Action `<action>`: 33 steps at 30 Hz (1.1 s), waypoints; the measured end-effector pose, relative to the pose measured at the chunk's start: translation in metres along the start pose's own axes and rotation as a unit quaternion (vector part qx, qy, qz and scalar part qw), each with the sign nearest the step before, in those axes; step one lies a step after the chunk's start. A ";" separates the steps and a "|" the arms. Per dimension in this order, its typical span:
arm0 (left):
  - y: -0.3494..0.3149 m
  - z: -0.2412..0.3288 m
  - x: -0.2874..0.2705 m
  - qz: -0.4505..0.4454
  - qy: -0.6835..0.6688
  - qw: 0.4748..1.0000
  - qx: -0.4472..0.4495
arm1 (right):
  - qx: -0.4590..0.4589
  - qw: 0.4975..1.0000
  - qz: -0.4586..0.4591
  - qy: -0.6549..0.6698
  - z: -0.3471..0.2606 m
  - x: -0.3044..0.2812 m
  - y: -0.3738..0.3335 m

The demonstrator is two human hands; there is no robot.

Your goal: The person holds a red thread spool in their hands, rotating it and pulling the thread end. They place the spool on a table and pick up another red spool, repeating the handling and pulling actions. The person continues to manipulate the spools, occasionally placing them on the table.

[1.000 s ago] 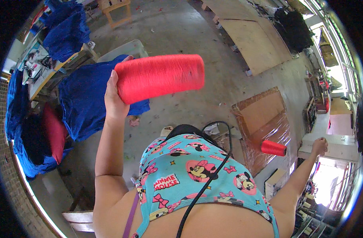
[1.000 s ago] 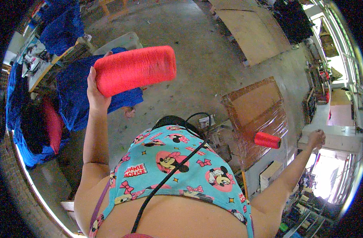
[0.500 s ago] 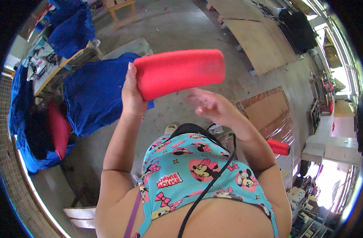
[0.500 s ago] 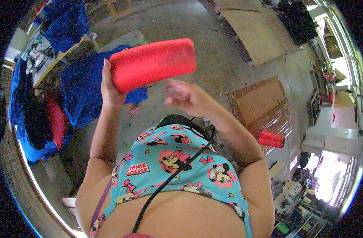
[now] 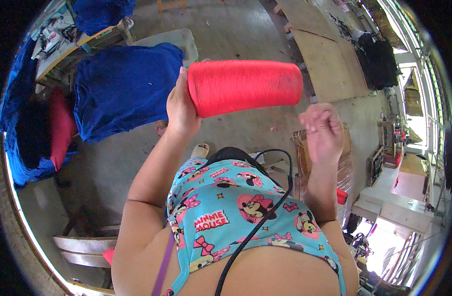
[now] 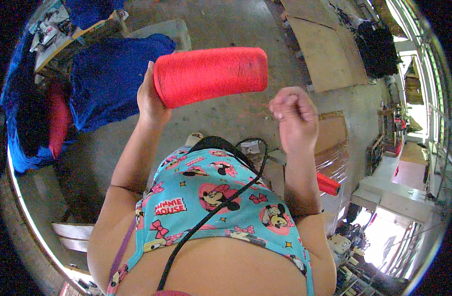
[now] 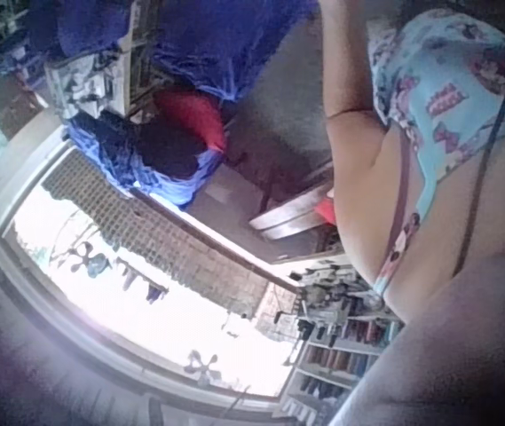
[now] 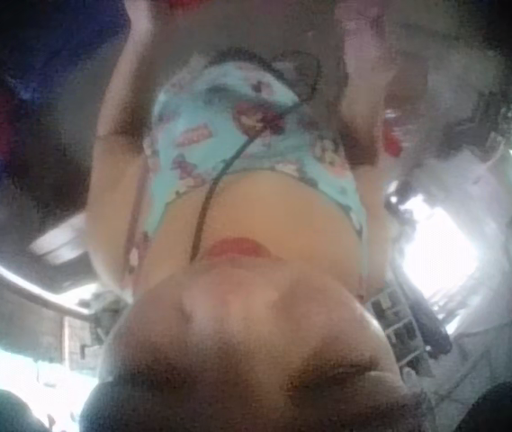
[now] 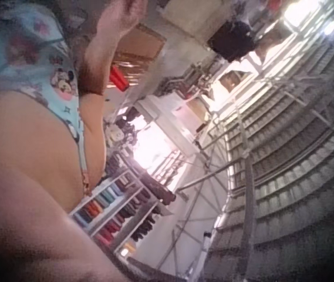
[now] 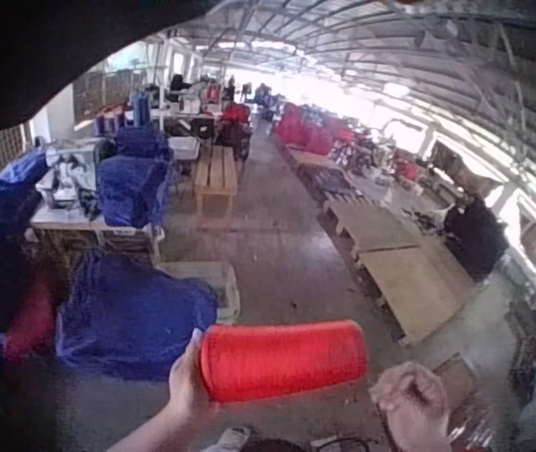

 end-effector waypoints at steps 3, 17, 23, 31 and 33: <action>0.006 -0.007 -0.004 -0.045 -0.019 0.999 0.011 | -0.067 0.987 0.041 0.142 -0.003 -0.022 -0.003; 0.007 0.003 -0.011 -0.073 0.050 0.996 0.010 | -0.180 0.874 0.167 0.419 -0.051 -0.187 -0.080; 0.006 0.006 -0.011 -0.072 0.046 0.996 0.021 | -0.253 0.836 0.256 0.413 -0.068 -0.275 -0.147; 0.006 0.010 -0.005 -0.069 0.036 0.997 0.010 | -0.255 0.851 0.338 0.311 -0.091 -0.351 -0.231; 0.008 0.009 -0.007 -0.064 0.034 0.997 0.011 | -0.269 0.839 0.355 0.313 -0.093 -0.361 -0.246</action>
Point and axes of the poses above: each hand's wrist, its own y-axis towards the middle knuckle, its own x-axis out of the palm, z = x × y, the point moved 5 cm from there along y, towards the middle knuckle, and after that the axes turned 12 degrees about -z, right-handed, at the moved point
